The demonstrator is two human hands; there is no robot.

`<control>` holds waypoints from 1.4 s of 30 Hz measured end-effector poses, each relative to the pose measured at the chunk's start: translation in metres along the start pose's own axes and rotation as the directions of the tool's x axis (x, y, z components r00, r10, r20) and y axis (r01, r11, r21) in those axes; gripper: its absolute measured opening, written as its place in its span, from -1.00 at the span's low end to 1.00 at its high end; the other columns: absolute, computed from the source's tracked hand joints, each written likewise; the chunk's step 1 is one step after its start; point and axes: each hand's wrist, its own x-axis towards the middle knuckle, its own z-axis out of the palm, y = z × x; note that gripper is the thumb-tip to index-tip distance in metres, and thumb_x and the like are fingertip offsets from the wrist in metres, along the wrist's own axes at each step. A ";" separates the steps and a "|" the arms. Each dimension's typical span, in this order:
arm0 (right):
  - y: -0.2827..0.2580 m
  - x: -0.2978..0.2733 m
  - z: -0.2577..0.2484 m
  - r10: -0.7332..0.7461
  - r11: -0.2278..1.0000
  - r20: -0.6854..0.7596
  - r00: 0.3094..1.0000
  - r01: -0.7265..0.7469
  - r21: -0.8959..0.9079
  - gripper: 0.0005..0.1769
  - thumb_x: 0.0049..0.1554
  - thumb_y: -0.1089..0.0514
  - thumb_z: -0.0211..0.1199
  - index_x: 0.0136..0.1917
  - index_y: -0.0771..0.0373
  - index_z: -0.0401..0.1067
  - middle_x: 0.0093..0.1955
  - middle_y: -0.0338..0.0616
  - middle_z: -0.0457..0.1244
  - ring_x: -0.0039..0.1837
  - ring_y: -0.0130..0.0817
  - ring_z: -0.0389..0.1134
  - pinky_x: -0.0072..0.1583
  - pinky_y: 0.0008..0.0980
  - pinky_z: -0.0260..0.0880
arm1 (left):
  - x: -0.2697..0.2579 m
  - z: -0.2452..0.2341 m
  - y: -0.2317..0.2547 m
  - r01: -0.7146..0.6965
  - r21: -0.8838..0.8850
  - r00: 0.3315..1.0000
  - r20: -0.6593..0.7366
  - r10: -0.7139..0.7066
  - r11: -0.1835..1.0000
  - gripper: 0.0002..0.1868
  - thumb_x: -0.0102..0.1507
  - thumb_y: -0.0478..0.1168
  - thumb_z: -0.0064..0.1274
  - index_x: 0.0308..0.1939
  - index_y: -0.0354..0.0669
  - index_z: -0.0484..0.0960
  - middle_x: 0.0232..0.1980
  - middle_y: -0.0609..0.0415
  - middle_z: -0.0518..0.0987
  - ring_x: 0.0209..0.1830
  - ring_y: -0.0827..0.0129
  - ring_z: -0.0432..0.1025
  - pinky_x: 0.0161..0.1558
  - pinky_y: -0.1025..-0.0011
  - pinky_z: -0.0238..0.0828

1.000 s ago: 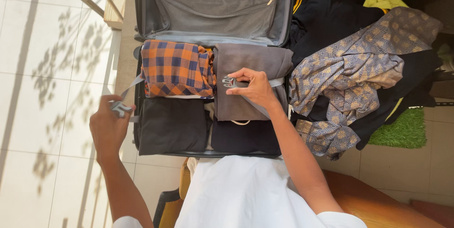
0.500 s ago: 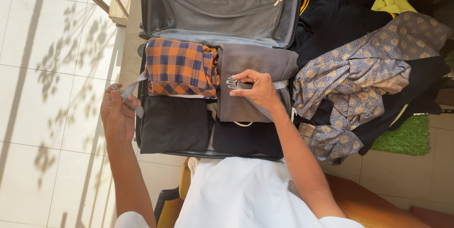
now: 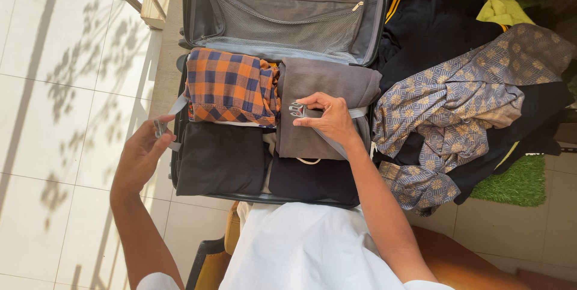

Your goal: The person folds a checkered shirt and grey fabric, places them in a suitcase, and secures them using the suitcase internal straps. They then fold a blue and gold patterned garment and place it inside the suitcase.

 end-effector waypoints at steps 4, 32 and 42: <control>-0.002 -0.002 -0.001 -0.002 1.000 -0.004 1.000 0.002 0.002 -0.53 -0.10 0.07 0.62 0.04 0.28 0.59 0.04 -0.15 0.47 0.11 -0.39 0.50 0.27 -0.34 0.48 | 0.001 -0.005 -0.011 -0.079 0.141 0.995 -0.056 0.088 0.987 -0.54 0.25 -0.26 0.22 0.26 -0.02 0.63 0.01 0.09 0.58 -0.04 0.43 0.55 0.14 0.35 0.44; 0.004 -0.002 0.001 0.004 1.000 -0.010 1.000 -0.004 0.000 -0.56 -0.11 0.11 0.63 0.01 0.26 0.59 0.03 -0.15 0.47 0.12 -0.40 0.51 0.28 -0.33 0.49 | 0.028 0.008 -0.039 -0.105 -0.106 0.917 -0.395 0.055 0.989 -0.77 0.49 -0.29 0.07 0.17 -0.34 0.50 0.00 -0.15 0.66 -0.09 0.31 0.58 -0.03 0.42 0.47; 0.008 -0.003 0.000 -0.015 1.000 -0.011 1.000 0.015 0.005 -0.55 -0.11 0.13 0.63 0.03 0.27 0.58 0.05 -0.14 0.47 0.12 -0.39 0.51 0.28 -0.35 0.50 | 0.045 0.043 -0.075 -0.240 -0.289 0.762 -0.648 -0.005 0.927 -0.50 0.21 -0.54 0.29 0.16 -0.18 0.48 0.03 0.04 0.39 -0.17 0.44 0.49 -0.15 0.52 0.44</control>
